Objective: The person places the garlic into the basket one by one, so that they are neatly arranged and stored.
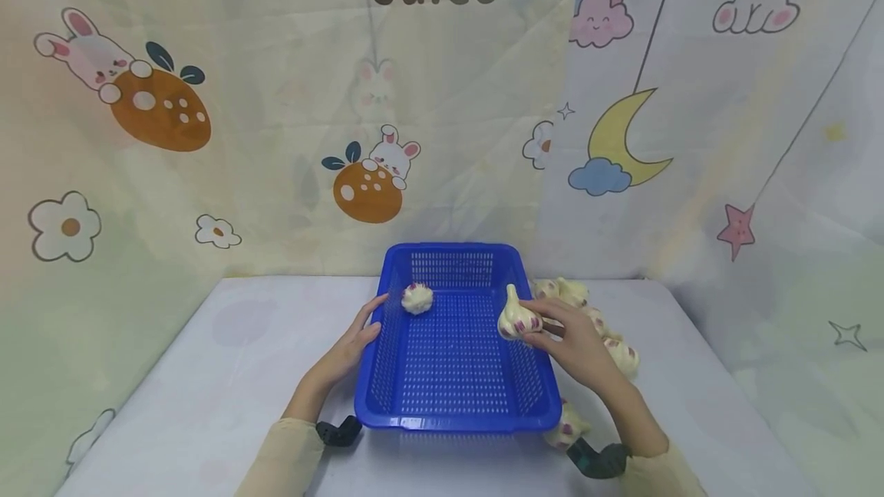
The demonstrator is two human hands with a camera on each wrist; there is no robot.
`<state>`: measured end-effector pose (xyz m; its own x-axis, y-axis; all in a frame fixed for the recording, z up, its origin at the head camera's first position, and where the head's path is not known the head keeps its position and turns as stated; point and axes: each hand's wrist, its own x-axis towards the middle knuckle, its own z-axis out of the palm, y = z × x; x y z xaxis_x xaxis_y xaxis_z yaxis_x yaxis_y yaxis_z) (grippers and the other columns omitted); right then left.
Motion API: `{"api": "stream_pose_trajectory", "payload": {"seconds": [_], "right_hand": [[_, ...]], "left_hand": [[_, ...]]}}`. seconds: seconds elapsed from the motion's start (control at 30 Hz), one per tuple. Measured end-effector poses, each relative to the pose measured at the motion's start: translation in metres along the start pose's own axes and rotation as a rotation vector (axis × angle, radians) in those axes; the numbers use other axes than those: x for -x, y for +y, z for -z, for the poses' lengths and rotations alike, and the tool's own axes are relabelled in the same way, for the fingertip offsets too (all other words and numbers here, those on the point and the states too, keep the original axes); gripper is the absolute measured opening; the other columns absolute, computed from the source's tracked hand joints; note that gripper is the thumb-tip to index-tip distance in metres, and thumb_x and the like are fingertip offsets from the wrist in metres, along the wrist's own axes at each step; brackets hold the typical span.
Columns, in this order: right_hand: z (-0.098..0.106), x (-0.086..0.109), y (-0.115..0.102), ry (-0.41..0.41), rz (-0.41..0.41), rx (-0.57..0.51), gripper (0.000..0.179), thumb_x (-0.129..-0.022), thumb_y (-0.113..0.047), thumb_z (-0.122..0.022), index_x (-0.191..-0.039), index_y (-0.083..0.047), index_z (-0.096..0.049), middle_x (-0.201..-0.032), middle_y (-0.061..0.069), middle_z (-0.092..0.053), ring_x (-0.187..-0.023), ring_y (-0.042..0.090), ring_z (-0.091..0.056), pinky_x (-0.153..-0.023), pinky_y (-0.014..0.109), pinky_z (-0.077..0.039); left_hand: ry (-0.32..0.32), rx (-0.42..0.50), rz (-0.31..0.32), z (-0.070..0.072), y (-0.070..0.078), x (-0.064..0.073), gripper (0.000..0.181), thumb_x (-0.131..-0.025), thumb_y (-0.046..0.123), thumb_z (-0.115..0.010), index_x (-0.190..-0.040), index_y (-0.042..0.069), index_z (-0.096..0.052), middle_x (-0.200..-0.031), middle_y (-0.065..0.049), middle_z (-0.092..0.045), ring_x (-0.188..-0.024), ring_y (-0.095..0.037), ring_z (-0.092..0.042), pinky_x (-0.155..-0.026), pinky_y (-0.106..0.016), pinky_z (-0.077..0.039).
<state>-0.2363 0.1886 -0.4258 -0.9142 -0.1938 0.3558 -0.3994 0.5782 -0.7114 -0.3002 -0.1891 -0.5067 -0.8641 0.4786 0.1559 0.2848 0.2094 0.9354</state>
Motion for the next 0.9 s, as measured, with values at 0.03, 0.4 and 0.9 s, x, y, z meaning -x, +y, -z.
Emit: {"api": "stream_pose_trajectory", "payload": {"seconds": [0.03, 0.4, 0.9], "right_hand": [[-0.001, 0.0, -0.001, -0.001, -0.002, 0.002, 0.047, -0.081, -0.011, -0.073, -0.126, -0.015, -0.061, -0.122, 0.006, -0.062, -0.114, 0.028, -0.059, -0.087, 0.036, -0.052], [0.004, -0.002, -0.003, -0.051, -0.05, 0.003, 0.047, -0.084, -0.019, -0.071, -0.129, -0.014, -0.059, -0.126, 0.012, -0.062, -0.121, 0.035, -0.055, -0.088, 0.034, -0.052], [0.011, -0.043, -0.008, -0.056, -0.086, 0.017, 0.047, -0.085, -0.022, -0.07, -0.129, -0.011, -0.058, -0.126, 0.014, -0.062, -0.114, 0.032, -0.061, -0.088, 0.037, -0.052]], "left_hand": [[0.004, -0.002, 0.005, 0.0, 0.0, 0.0, 0.053, -0.101, 0.033, -0.03, -0.151, 0.031, -0.014, -0.159, -0.014, -0.005, -0.142, -0.046, -0.016, -0.106, -0.069, -0.018], [-0.033, 0.035, -0.024, -0.006, -0.003, -0.002, 0.055, -0.1, 0.03, -0.028, -0.152, 0.024, -0.011, -0.158, -0.018, -0.006, -0.142, -0.045, -0.016, -0.109, -0.067, -0.015], [0.023, -0.011, -0.002, 0.002, -0.003, -0.002, 0.053, -0.1, 0.031, -0.03, -0.151, 0.029, -0.016, -0.159, -0.015, -0.009, -0.144, -0.043, -0.013, -0.11, -0.066, -0.012]]}}
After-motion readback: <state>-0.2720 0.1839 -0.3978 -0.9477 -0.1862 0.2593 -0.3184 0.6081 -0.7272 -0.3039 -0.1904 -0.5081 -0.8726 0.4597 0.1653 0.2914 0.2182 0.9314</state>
